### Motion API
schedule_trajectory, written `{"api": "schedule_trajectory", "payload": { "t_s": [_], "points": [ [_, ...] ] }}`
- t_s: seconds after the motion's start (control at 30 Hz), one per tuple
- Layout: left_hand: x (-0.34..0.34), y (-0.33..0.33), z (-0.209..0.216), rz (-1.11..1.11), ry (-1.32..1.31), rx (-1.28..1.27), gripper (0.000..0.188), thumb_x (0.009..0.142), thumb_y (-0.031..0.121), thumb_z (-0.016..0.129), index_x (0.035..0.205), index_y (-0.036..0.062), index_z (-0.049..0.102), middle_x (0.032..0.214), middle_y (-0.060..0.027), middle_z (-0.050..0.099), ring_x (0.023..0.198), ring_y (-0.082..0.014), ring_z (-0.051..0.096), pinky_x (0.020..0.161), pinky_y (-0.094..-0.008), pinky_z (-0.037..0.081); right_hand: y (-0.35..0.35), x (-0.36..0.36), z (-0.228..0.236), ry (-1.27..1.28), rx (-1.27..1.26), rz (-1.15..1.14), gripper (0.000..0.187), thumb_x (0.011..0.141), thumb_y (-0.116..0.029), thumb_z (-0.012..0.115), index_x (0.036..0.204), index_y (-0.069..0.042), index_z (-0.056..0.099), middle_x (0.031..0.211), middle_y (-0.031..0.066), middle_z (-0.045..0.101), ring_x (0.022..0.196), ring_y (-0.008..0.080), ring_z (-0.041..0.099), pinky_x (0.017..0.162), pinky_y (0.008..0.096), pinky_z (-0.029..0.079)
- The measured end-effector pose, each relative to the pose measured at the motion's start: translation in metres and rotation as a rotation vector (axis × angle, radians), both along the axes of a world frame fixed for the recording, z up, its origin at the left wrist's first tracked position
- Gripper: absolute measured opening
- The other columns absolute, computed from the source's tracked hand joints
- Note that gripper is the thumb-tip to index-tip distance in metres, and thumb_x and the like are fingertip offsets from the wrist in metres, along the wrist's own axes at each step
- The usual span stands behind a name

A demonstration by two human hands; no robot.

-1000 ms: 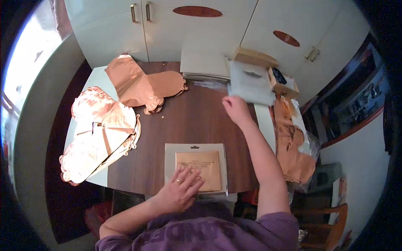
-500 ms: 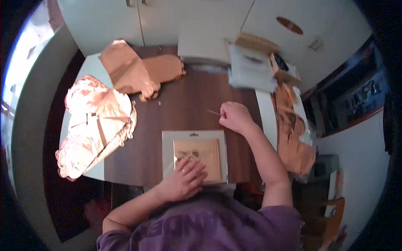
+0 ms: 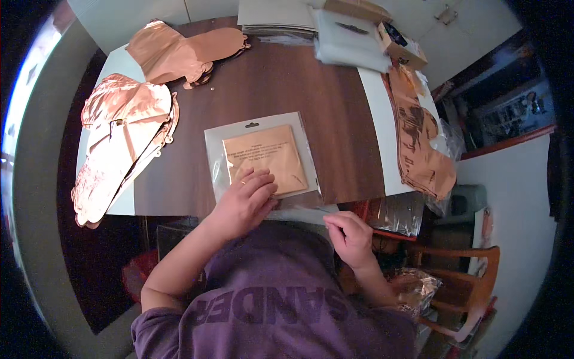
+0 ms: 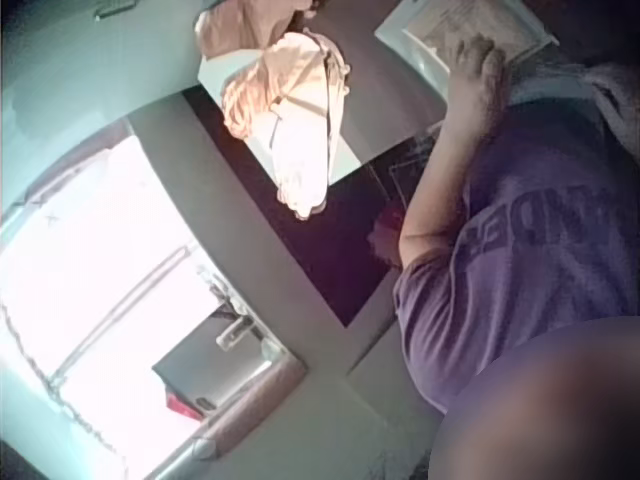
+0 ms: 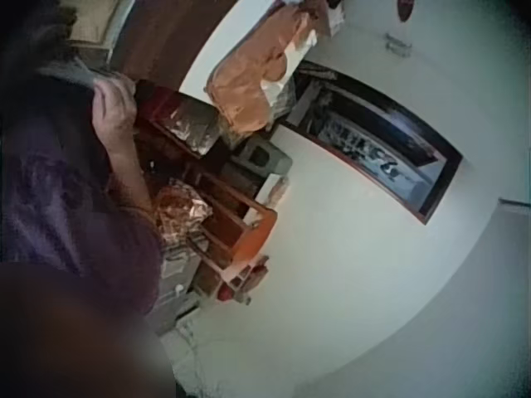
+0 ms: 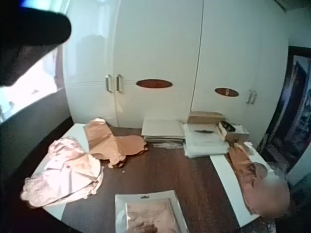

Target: Folding rose gold foil balloons and placing them into retail packaging on a table.

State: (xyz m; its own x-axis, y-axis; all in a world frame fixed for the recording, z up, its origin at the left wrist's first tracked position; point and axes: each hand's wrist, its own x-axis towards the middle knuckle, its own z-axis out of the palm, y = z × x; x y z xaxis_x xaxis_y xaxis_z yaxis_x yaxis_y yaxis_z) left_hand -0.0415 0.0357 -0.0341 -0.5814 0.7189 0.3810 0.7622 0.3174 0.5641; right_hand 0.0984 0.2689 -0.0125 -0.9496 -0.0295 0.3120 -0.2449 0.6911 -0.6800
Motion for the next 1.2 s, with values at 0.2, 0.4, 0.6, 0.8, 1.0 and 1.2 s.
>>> {"api": "schedule_trajectory", "payload": {
  "t_s": [0.2, 0.4, 0.6, 0.8, 1.0, 1.2],
  "points": [
    [0.002, -0.003, -0.009, 0.011, 0.019, 0.102, 0.019, 0.08, 0.005, 0.072, 0.097, 0.0018, 0.066, 0.11, -0.0126, 0.066, 0.112, -0.0319, 0.062, 0.104, -0.049, 0.043, -0.01, -0.008, -0.008, 0.14, 0.063, -0.031, 0.023, 0.077, 0.001, 0.07, 0.1, -0.004, 0.067, 0.099, 0.0116, 0.068, 0.086, 0.0271, 0.066, 0.078, 0.0368, 0.054],
    [0.001, -0.001, -0.012, -0.007, 0.081, 0.151, 0.019, 0.081, 0.007, 0.072, 0.098, 0.0035, 0.065, 0.104, -0.0103, 0.066, 0.108, -0.0283, 0.063, 0.101, -0.0453, 0.045, -0.023, -0.033, -0.025, 0.365, 0.385, -0.133, 0.027, 0.072, 0.004, 0.072, 0.098, -0.003, 0.066, 0.077, 0.0101, 0.062, 0.068, 0.0269, 0.06, 0.061, 0.0374, 0.049],
    [0.002, 0.0, -0.016, -0.022, 0.143, 0.099, 0.02, 0.079, 0.008, 0.074, 0.096, 0.0045, 0.066, 0.107, -0.0106, 0.065, 0.11, -0.0282, 0.063, 0.102, -0.0464, 0.046, -0.022, -0.051, -0.022, -0.002, 0.168, -0.218, 0.045, 0.077, -0.008, 0.074, 0.118, -0.002, 0.058, 0.08, 0.0112, 0.058, 0.073, 0.0276, 0.06, 0.066, 0.0379, 0.05],
    [0.002, -0.002, -0.013, -0.07, 0.107, 0.107, 0.019, 0.079, 0.009, 0.073, 0.097, 0.0053, 0.067, 0.108, -0.0111, 0.065, 0.111, -0.0289, 0.062, 0.103, -0.0473, 0.045, 0.009, -0.06, 0.004, -0.238, 0.107, 0.064, 0.05, 0.076, -0.012, 0.077, 0.122, -0.006, 0.058, 0.082, 0.0109, 0.06, 0.07, 0.0273, 0.06, 0.065, 0.0355, 0.05],
    [-0.001, -0.005, -0.017, -0.106, 0.1, 0.08, 0.02, 0.08, 0.01, 0.072, 0.099, 0.0049, 0.067, 0.109, -0.0116, 0.064, 0.113, -0.0303, 0.061, 0.104, -0.0486, 0.044, 0.023, -0.072, -0.014, -0.119, 0.082, 0.143, 0.036, 0.076, -0.013, 0.079, 0.109, -0.006, 0.067, 0.08, 0.0095, 0.059, 0.069, 0.0232, 0.06, 0.062, 0.0329, 0.049],
    [-0.004, -0.006, -0.013, -0.108, 0.054, 0.059, 0.017, 0.08, 0.01, 0.071, 0.096, 0.0046, 0.067, 0.109, -0.011, 0.063, 0.113, -0.0307, 0.061, 0.104, -0.0495, 0.044, 0.023, -0.063, -0.009, -0.034, 0.152, 0.123, 0.025, 0.082, -0.018, 0.073, 0.104, -0.009, 0.067, 0.083, 0.0091, 0.059, 0.071, 0.0298, 0.063, 0.062, 0.0397, 0.052]
  ]
}}
